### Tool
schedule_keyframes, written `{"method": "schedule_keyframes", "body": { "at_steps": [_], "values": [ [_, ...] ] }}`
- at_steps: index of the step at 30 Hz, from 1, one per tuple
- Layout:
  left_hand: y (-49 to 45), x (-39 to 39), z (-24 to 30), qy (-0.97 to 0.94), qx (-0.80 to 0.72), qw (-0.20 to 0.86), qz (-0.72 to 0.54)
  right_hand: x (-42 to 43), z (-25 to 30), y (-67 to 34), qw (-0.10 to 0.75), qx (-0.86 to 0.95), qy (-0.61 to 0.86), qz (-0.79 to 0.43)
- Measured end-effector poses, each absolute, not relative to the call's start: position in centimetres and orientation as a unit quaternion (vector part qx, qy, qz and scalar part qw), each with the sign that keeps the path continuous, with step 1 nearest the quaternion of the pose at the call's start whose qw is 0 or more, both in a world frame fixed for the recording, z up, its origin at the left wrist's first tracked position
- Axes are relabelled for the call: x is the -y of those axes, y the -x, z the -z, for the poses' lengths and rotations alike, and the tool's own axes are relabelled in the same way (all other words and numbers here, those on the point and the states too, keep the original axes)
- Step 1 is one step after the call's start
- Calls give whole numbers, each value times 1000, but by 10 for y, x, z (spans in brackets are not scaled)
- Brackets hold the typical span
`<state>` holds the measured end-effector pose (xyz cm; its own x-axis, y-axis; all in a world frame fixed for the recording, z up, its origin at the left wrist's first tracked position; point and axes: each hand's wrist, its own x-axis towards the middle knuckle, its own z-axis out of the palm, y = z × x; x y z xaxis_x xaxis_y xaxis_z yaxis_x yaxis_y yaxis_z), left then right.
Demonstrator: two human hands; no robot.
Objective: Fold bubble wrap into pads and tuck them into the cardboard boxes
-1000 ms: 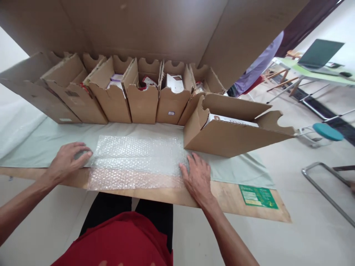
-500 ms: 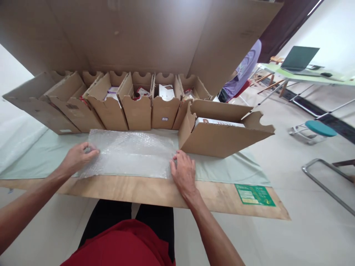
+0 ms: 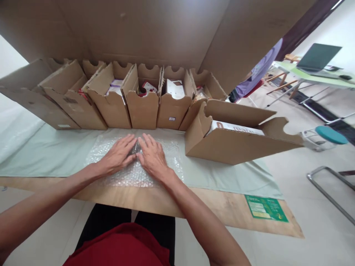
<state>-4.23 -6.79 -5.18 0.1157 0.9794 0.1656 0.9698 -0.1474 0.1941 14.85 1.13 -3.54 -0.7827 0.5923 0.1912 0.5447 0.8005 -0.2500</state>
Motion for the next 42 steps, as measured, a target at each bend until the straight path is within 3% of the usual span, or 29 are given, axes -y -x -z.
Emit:
{"method": "schedule_keyframes", "body": {
  "at_steps": [3,16,20,23,28,33,38,42],
  "values": [
    [56,73,68,-748,-661,25,-64,-23,54,-142,82,946,299,-91],
    [136,177,71,-646,-760,-8,-70,-17,65,-224,71,935,336,-83],
    [138,238,62,-639,-758,3,-127,22,57,-315,122,925,352,-69],
    [118,241,45,-643,-744,-36,-178,46,40,-346,163,921,348,-58],
    [75,192,42,-773,-617,-10,-150,55,39,-313,142,953,262,-49],
    [66,179,54,-797,-594,-11,-108,49,64,-290,259,935,239,-22],
    [81,188,39,-777,-613,-8,-142,46,37,-300,317,903,254,-141],
    [100,197,21,-697,-692,62,-176,48,7,-321,327,869,293,-230]
  ]
}}
